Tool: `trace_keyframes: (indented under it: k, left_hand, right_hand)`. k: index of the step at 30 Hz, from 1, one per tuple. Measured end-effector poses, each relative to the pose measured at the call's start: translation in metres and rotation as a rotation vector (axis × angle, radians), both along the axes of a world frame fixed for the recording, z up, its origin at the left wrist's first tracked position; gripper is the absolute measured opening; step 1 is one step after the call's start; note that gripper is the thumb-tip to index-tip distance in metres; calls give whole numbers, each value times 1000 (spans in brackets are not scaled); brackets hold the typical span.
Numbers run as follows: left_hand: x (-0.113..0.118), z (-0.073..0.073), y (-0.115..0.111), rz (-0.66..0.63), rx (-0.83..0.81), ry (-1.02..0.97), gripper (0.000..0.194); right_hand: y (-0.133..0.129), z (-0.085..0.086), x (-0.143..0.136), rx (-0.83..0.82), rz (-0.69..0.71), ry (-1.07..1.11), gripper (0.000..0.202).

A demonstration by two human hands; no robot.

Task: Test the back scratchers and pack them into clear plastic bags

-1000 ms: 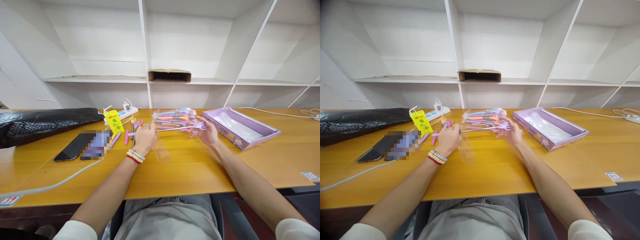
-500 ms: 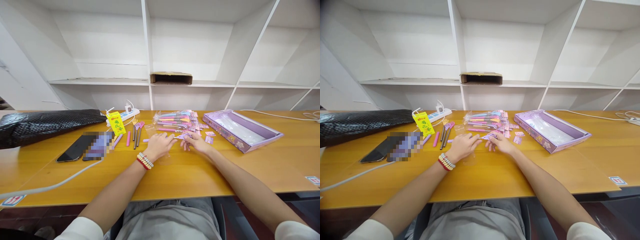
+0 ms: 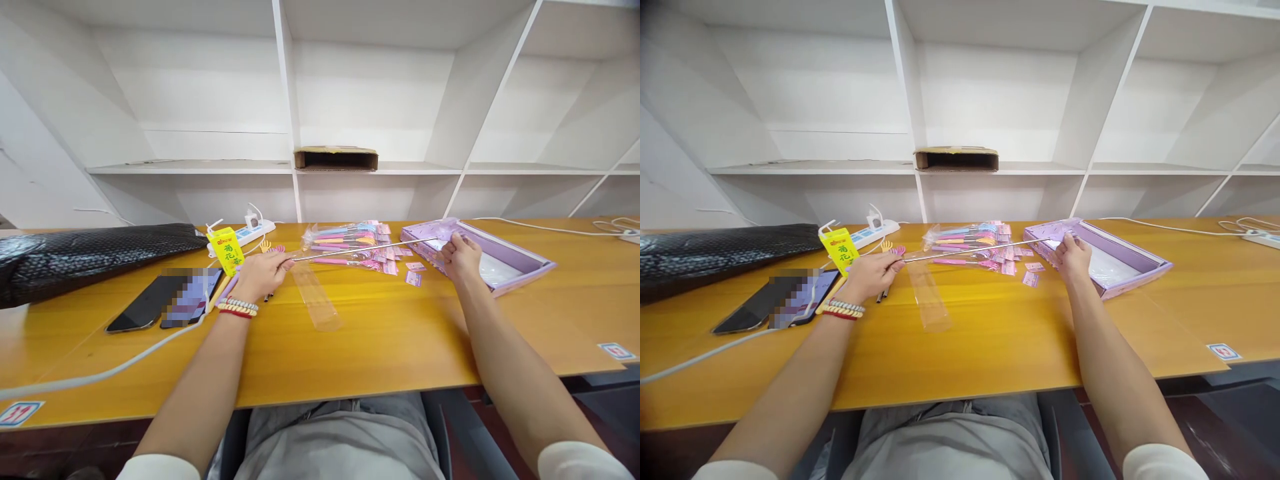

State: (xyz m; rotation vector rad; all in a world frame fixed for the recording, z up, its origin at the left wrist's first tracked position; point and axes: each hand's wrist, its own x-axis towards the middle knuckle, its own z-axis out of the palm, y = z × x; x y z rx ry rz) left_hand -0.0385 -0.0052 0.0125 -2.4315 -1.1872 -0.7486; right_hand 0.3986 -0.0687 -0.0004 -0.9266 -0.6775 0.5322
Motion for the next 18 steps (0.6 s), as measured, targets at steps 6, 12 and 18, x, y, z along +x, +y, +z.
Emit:
trace_keyframes:
  k: [6,12,18]
  left_hand:
    - [-18,5,2,179,-10,-24,34]
    - [-14,5,7,242,14,64,26]
    - [-19,4,10,237,-55,-16,24]
  right_hand:
    - [-7,4,37,35,-330,129,32]
    - [-9,9,54,-20,-545,187,27]
    - [-8,4,49,-116,-519,111,17]
